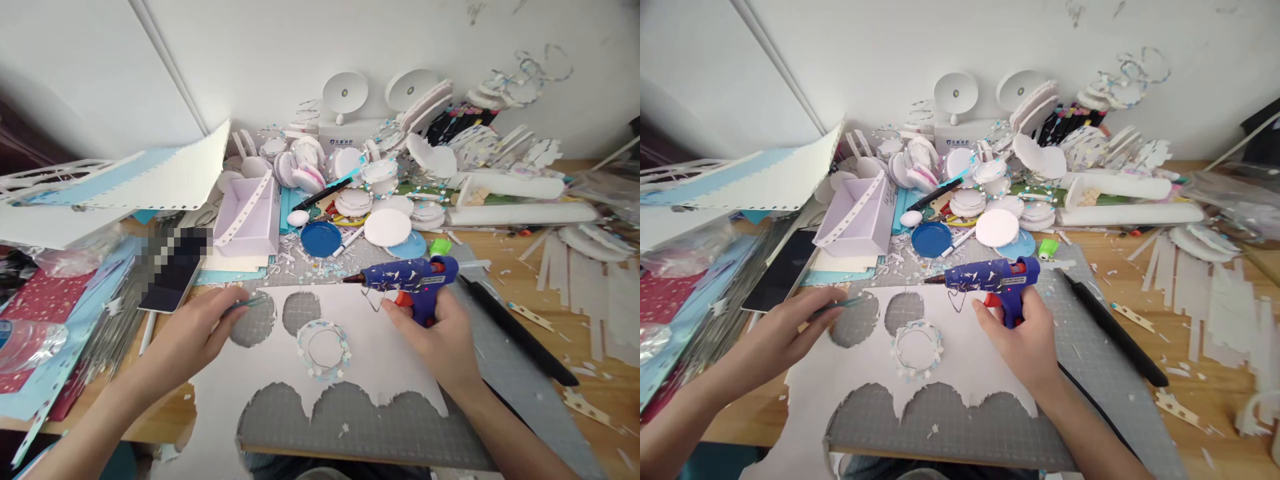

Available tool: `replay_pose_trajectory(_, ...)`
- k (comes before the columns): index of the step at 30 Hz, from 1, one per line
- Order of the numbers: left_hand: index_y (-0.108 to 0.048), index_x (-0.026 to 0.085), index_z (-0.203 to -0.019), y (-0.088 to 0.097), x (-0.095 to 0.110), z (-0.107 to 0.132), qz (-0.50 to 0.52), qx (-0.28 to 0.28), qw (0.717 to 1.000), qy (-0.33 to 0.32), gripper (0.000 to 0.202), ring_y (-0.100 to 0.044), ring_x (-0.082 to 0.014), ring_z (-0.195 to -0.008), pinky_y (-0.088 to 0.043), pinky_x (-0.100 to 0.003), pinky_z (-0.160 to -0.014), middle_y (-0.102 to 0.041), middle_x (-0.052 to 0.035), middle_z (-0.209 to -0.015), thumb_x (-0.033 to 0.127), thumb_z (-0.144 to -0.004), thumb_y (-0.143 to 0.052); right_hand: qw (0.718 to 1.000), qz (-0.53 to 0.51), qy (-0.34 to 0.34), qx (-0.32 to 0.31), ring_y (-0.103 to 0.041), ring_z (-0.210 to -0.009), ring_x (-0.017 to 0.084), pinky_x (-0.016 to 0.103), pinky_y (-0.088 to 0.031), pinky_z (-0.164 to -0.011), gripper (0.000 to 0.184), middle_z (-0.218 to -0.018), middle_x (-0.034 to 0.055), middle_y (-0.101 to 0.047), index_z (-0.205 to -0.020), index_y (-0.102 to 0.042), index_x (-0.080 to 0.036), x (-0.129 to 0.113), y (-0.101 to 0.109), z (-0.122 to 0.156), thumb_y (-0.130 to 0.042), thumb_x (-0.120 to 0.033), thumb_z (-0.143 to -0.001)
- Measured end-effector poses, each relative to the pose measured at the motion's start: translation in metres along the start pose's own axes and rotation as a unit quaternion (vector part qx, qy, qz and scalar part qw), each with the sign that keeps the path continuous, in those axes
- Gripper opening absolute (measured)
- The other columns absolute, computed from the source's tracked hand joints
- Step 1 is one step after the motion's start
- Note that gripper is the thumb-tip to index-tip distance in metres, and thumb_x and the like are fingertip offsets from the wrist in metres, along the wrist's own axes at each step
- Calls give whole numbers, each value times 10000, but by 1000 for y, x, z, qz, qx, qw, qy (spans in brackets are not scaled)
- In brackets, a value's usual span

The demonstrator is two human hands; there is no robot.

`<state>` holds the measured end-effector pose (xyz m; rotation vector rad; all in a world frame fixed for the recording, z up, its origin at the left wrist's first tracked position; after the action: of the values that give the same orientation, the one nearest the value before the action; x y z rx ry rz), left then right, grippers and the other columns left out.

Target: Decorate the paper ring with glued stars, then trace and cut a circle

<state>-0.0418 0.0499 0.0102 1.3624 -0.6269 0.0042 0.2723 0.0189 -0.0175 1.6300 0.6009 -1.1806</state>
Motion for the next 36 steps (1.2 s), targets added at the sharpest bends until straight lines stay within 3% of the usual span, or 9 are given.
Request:
replay_pose_trajectory(5, -565, 197, -919, -13, 10, 9, -158, -57, 984, -55, 264, -605, -219, -703, -385, -301, -605, -645, -46, -761, 311, -953, -330, 1000, 3, 4, -4, -493, -441, 141, 268, -403, -398, 275, -529, -32, -535, -701, -541, -225, 0, -1, -1, -739, -404, -638)
replay_pose_trajectory(10, -560, 198, -837, -21, 15, 7, -222, -65, 972, -47, 228, -594, -211, -601, -310, -289, -526, -627, -20, -653, 278, -927, -367, 1000, 2, -4, -8, -506, -457, 148, 272, -418, -409, 278, -544, -30, -541, -720, -544, -231, 1, -1, -1, -746, -404, -640)
replay_pose_trajectory(17, -576, 204, -857, -23, 15, 5, -226, -52, 972, -38, 211, -609, -213, -596, -298, -282, -520, -638, -15, -638, 292, -916, -394, 1000, 5, -1, -6, -503, -451, 151, 275, -412, -398, 263, -537, -28, -542, -719, -552, -234, 2, 0, -1, -742, -401, -649)
replay_pose_trajectory(28, -605, 204, -865, -7, 6, 7, -209, -52, 976, 1, 270, -599, -189, -561, -293, -262, -491, -656, -19, -641, 336, -909, -373, 1000, 4, 6, -4, -507, -443, 146, 268, -414, -397, 271, -527, -30, -543, -701, -544, -230, 0, -1, -1, -740, -408, -641)
replay_pose_trajectory(36, -612, 207, -860, -16, 3, 3, -248, -77, 966, 1, 289, -645, -225, -644, -308, -278, -510, -682, -34, -708, 312, -920, -350, 1000, 14, 8, -1, -492, -442, 139, 262, -409, -398, 263, -529, -33, -535, -688, -539, -227, -1, 0, -2, -728, -403, -639)
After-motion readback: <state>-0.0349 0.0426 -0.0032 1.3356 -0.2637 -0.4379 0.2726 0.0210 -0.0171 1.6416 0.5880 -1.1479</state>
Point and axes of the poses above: each hand's wrist, its own z-axis away from the middle knuckle, its own y-axis out of the back of the hand, x = y × z, the point moved 6 cm from there along -z, towards the middle knuckle
